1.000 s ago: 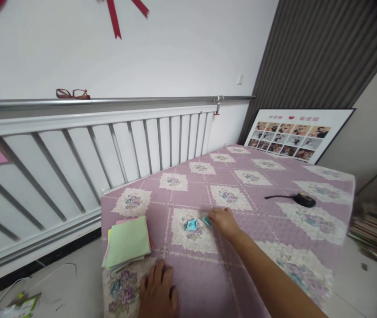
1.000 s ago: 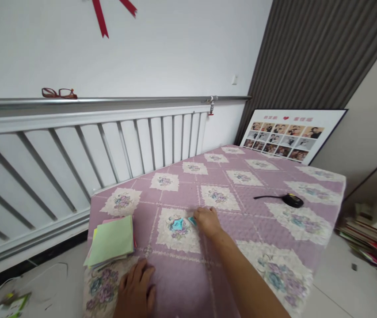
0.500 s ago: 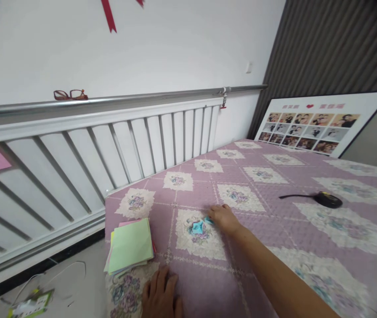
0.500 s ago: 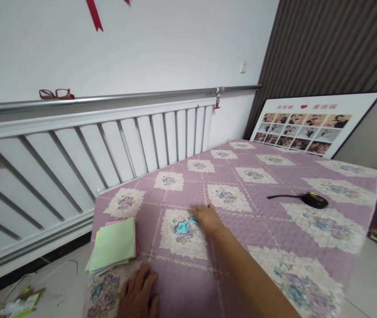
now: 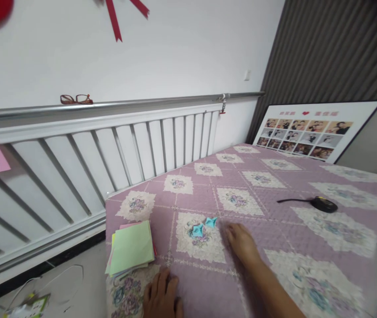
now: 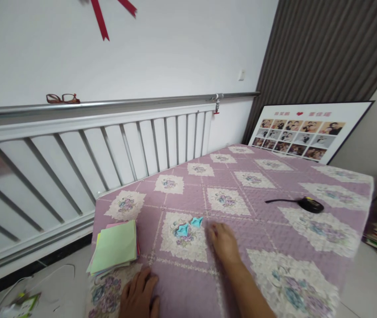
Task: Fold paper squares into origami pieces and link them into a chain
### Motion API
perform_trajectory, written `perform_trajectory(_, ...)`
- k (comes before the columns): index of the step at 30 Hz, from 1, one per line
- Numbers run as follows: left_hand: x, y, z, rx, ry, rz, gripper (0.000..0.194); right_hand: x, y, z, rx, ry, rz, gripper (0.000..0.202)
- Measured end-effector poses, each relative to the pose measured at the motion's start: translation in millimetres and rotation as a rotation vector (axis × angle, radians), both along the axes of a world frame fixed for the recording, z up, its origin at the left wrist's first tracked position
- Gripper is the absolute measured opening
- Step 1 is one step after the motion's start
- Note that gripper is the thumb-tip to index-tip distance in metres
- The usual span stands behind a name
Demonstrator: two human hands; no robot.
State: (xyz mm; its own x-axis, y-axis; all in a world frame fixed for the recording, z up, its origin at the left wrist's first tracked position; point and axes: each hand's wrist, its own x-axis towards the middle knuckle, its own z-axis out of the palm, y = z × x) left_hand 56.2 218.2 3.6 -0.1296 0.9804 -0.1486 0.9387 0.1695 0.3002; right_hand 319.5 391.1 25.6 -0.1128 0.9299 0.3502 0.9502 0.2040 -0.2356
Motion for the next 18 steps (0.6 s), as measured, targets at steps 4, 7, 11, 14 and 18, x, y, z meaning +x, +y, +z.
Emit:
perform_trajectory(4,1.3,-1.9,5.0,0.023,-0.004,-0.012,0.052,-6.6,-50.3,-26.0,-0.115,-0.07,-0.155,0.041)
perform_trajectory(7,2.1,-5.2,11.6,0.043,-0.017,-0.021,0.051,-23.2,-85.9,-31.5,-0.213,-0.156,-0.215,0.048)
perform_trajectory(11,2.2,-11.0,20.1,0.067,-0.051,-0.028,0.049,-48.5,-128.7,-27.7,-0.25,-0.211,-0.247,0.056)
perform_trajectory(14,1.1,-15.8,22.4,0.107,-0.056,-0.042,0.047,-62.5,-156.0,-26.1,-0.254,-0.203,-0.244,0.058)
perform_trajectory(18,-2.4,-22.1,22.0,0.184,-0.08,-0.068,0.044,-71.0,-182.7,-29.8,-0.229,-0.188,-0.225,0.057)
